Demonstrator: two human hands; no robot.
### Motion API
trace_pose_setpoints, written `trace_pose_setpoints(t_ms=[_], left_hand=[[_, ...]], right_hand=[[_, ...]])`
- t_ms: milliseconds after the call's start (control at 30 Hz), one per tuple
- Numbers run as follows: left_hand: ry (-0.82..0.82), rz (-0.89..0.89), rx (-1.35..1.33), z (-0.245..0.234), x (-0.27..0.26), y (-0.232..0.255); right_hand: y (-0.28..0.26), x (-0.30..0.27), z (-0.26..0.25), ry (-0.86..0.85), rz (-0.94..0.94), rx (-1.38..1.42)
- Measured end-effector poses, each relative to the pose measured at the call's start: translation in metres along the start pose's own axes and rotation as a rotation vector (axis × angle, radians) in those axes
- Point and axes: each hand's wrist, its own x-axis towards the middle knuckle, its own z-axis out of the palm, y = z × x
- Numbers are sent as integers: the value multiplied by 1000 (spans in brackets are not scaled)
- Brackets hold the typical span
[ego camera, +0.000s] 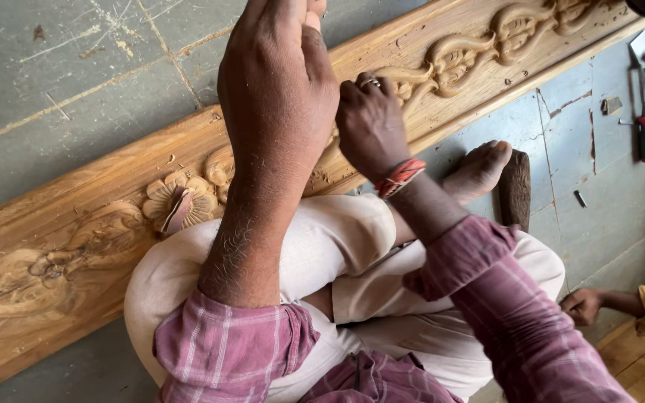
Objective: The person sits on the floor and carves intricate floral patterns into a long wooden plank using a chisel and a wooden mallet. They repeatedly strike the chisel to shape the wood and occasionally wipe away shavings with their hand.
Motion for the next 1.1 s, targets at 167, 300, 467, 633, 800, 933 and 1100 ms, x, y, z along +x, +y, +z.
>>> trace_pose_setpoints(t_ms=[167,300,467,633,800,933,1100], left_hand=[[-45,47,14,-7,12,16],[-53,54,8,-14,15,19],[-150,22,80,-2,7,0],[-305,-117,186,0,-2,-13],[-597,-114,209,15,-7,-5],[-1244,-187,-321,48,-50,9],[-1293,-456,-531,59,-103,14]], right_hand=[[-15,8,9,311,-182,196],[-1,1,-6,211,-99,154],[28,-12,-50,-121,71,-198],[52,-77,-80,383,183,157],[44,-168,-52,287,616,1655],[31,-200,-28,291,738,2172],[12,-190,-14,290,447,2503]])
